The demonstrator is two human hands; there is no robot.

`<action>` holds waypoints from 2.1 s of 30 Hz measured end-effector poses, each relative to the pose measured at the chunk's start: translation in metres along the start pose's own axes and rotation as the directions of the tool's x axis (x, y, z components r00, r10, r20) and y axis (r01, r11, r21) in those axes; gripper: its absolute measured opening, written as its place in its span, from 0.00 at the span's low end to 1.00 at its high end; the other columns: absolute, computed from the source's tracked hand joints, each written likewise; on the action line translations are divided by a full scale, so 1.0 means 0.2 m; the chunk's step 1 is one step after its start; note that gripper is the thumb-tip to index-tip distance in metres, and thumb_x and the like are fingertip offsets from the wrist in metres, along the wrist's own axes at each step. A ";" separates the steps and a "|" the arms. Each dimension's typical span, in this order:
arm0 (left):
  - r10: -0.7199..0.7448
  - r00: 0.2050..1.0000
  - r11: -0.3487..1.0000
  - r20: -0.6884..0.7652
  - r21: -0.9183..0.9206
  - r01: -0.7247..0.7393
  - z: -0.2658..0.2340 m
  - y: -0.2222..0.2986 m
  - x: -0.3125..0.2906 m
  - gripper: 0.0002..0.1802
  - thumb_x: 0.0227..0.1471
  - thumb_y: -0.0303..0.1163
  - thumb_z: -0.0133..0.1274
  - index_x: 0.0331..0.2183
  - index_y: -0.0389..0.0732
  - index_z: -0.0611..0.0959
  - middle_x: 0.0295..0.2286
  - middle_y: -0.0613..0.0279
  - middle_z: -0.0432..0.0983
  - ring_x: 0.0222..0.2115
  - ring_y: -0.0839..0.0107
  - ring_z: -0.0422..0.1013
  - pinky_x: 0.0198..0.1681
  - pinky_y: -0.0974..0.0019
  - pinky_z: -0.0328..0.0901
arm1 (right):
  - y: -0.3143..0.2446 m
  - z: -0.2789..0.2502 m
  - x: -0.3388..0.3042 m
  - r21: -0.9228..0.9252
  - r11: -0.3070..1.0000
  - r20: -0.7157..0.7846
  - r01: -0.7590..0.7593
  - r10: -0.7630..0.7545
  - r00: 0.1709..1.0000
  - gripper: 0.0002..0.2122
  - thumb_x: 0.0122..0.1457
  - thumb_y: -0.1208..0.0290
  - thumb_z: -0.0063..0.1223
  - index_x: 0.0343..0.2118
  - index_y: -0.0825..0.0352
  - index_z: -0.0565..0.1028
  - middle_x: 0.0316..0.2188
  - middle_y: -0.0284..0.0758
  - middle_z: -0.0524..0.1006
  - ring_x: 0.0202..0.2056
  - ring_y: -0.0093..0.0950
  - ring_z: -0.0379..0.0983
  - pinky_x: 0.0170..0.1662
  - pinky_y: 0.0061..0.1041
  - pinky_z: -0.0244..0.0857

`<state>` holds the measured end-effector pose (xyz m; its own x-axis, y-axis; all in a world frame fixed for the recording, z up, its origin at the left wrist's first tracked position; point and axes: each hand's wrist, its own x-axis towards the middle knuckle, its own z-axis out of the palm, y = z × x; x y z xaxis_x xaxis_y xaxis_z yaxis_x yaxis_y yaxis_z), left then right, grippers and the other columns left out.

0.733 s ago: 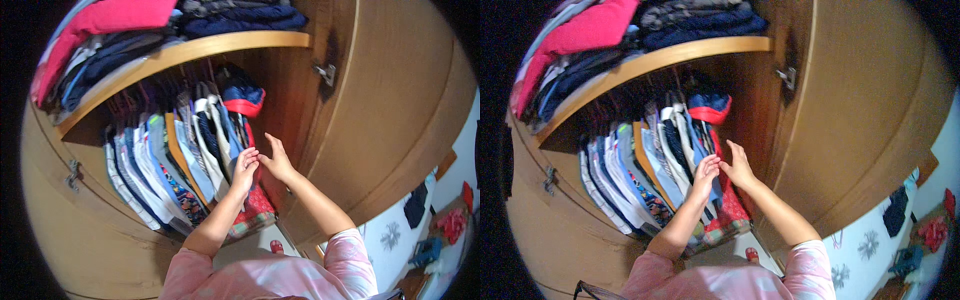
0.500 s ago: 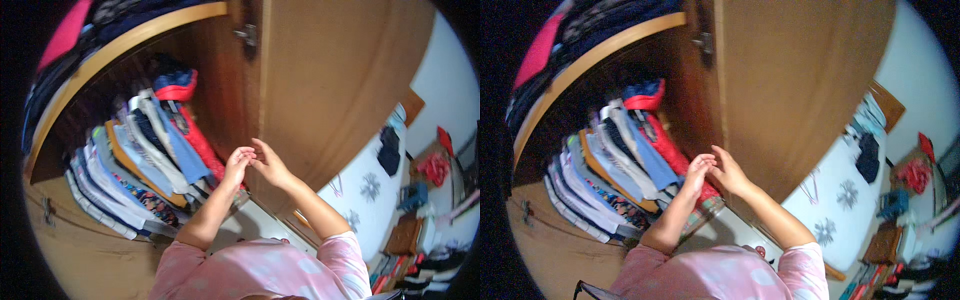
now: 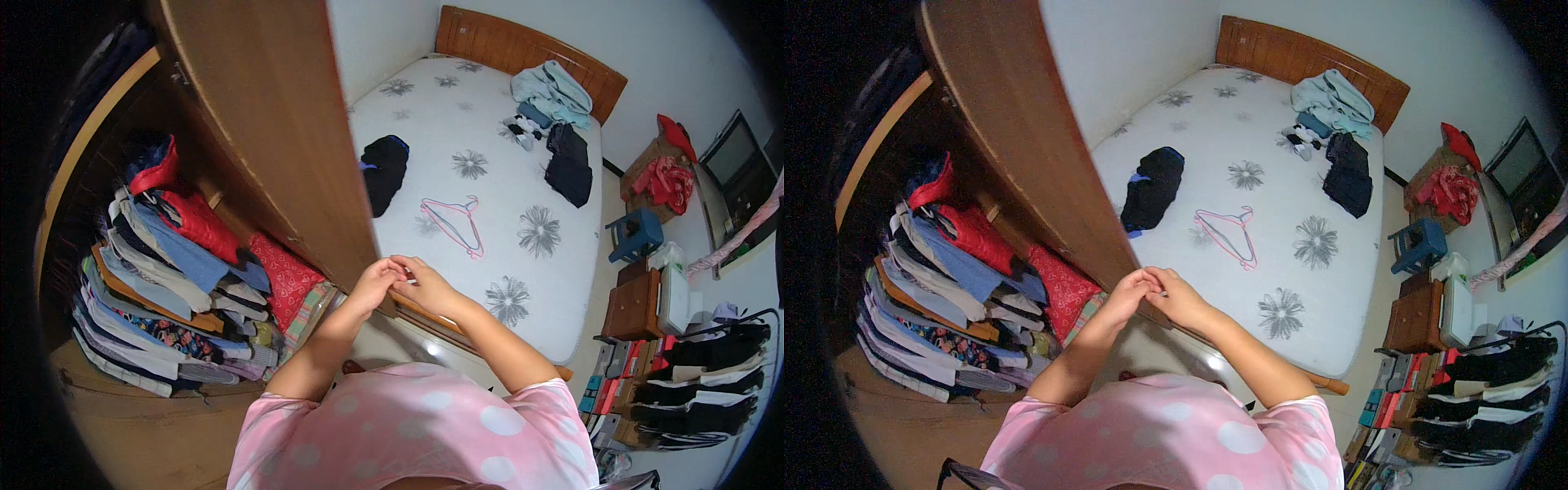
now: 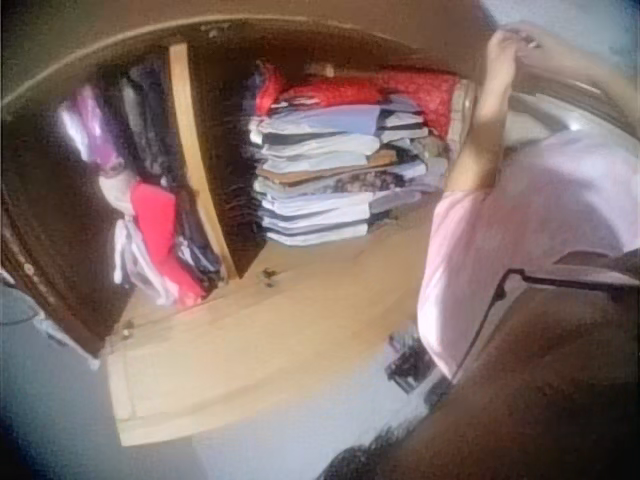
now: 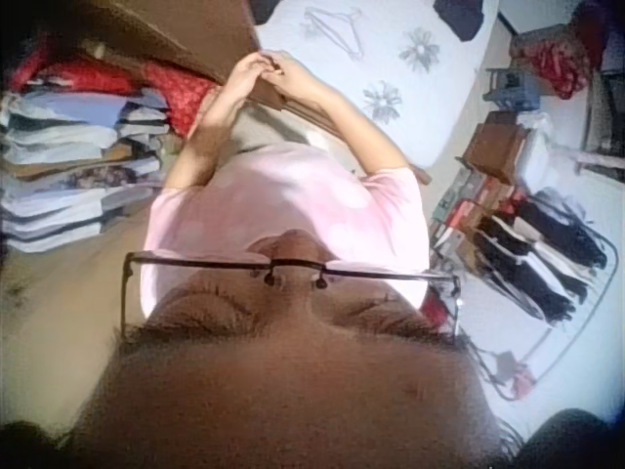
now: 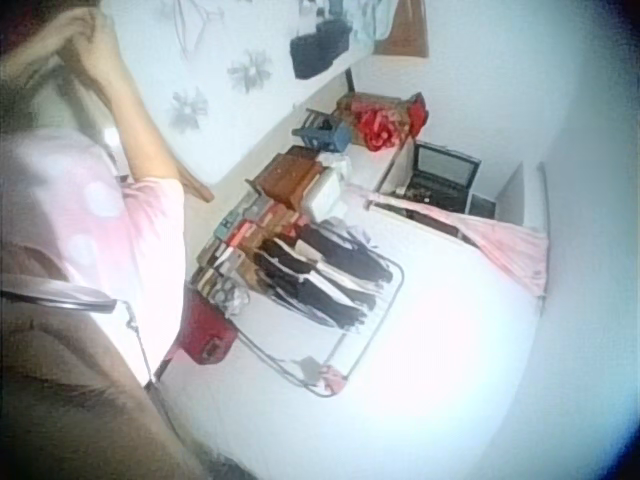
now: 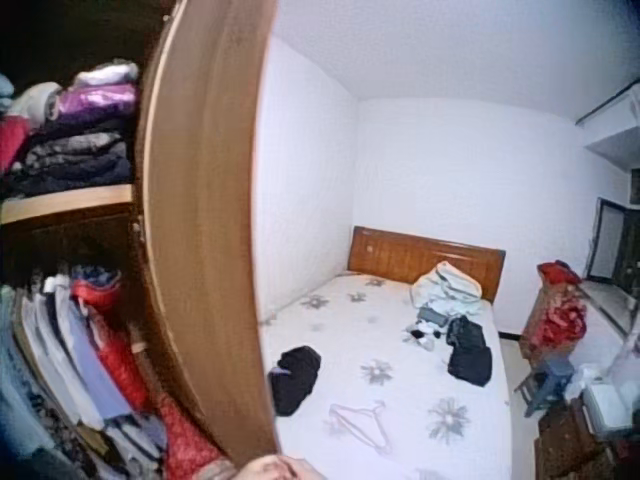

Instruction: The person takes various clothing items from a bed, places them onto hangers, and then hangs them inside a wooden wardrobe.

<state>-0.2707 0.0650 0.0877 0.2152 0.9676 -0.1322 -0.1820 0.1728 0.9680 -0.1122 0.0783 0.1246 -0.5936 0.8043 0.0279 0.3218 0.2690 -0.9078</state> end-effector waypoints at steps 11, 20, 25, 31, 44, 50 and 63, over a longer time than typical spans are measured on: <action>-0.305 0.935 0.953 0.184 0.058 0.299 0.76 -0.36 0.32 0.07 0.49 0.27 0.44 0.33 0.41 0.74 0.30 0.69 0.71 0.31 0.81 0.65 0.33 0.78 0.58 | 0.46 -0.55 -0.55 0.201 0.921 -0.066 -0.335 0.353 0.933 0.25 0.51 0.68 0.51 0.51 0.71 0.60 0.46 0.43 0.67 0.38 0.28 0.69 0.42 0.24 0.64; -0.325 0.935 0.905 0.142 0.336 0.263 0.91 -0.61 0.75 0.15 0.48 0.31 0.48 0.41 0.41 0.72 0.35 0.67 0.69 0.33 0.78 0.64 0.34 0.74 0.59 | 0.79 -0.77 -0.66 0.393 0.808 -0.170 -0.439 0.533 0.829 0.26 0.51 0.72 0.50 0.54 0.65 0.58 0.45 0.35 0.66 0.33 0.21 0.66 0.36 0.19 0.63; -0.376 0.926 0.863 0.034 0.377 0.337 0.88 -0.68 1.10 0.20 0.45 0.32 0.51 0.43 0.41 0.70 0.37 0.66 0.67 0.33 0.77 0.64 0.33 0.73 0.60 | 0.98 -0.88 -0.57 0.438 0.762 -0.203 -0.477 0.600 0.773 0.26 0.51 0.72 0.50 0.54 0.66 0.58 0.45 0.35 0.65 0.34 0.22 0.66 0.37 0.19 0.62; -0.188 0.979 0.777 -0.079 0.597 0.198 0.42 -1.09 1.68 0.26 0.43 0.34 0.52 0.46 0.38 0.67 0.43 0.53 0.66 0.44 0.63 0.64 0.46 0.63 0.60 | 1.07 -0.93 -0.26 0.549 0.679 -0.195 -0.486 0.670 0.716 0.26 0.51 0.73 0.50 0.54 0.67 0.57 0.45 0.36 0.66 0.30 0.21 0.64 0.32 0.19 0.61; 0.058 0.647 0.400 -0.760 0.612 0.682 -0.76 -1.19 2.26 0.34 0.40 0.37 0.53 0.51 0.48 0.62 0.50 0.52 0.57 0.49 0.48 0.54 0.50 0.49 0.55 | 1.61 -0.80 0.49 0.619 0.518 0.009 -0.590 0.746 0.665 0.22 0.53 0.75 0.45 0.53 0.65 0.59 0.44 0.38 0.66 0.37 0.25 0.68 0.40 0.20 0.63; 0.148 0.708 0.193 -0.691 0.722 0.664 -1.23 -1.03 2.50 0.45 0.42 0.39 0.57 0.57 0.52 0.51 0.57 0.59 0.42 0.55 0.51 0.45 0.54 0.50 0.51 | 1.77 -0.72 0.58 0.544 0.435 0.100 -0.718 0.816 0.569 0.23 0.53 0.72 0.48 0.52 0.67 0.59 0.42 0.39 0.70 0.35 0.24 0.70 0.35 0.21 0.64; -0.174 0.962 0.435 -0.211 0.860 0.268 -0.76 -1.31 2.40 0.26 0.40 0.37 0.52 0.45 0.41 0.72 0.38 0.48 0.72 0.36 0.56 0.71 0.41 0.59 0.64 | 1.79 -0.67 0.73 0.474 0.267 0.263 -0.839 0.866 0.425 0.19 0.55 0.66 0.47 0.49 0.67 0.64 0.36 0.36 0.73 0.35 0.24 0.70 0.39 0.22 0.63</action>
<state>-0.2658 0.5113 -0.2626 0.0361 0.9393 -0.3411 0.8030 0.1759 0.5694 0.0156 0.3631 -0.1406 -0.1670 0.4353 -0.8847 0.2346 -0.8539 -0.4645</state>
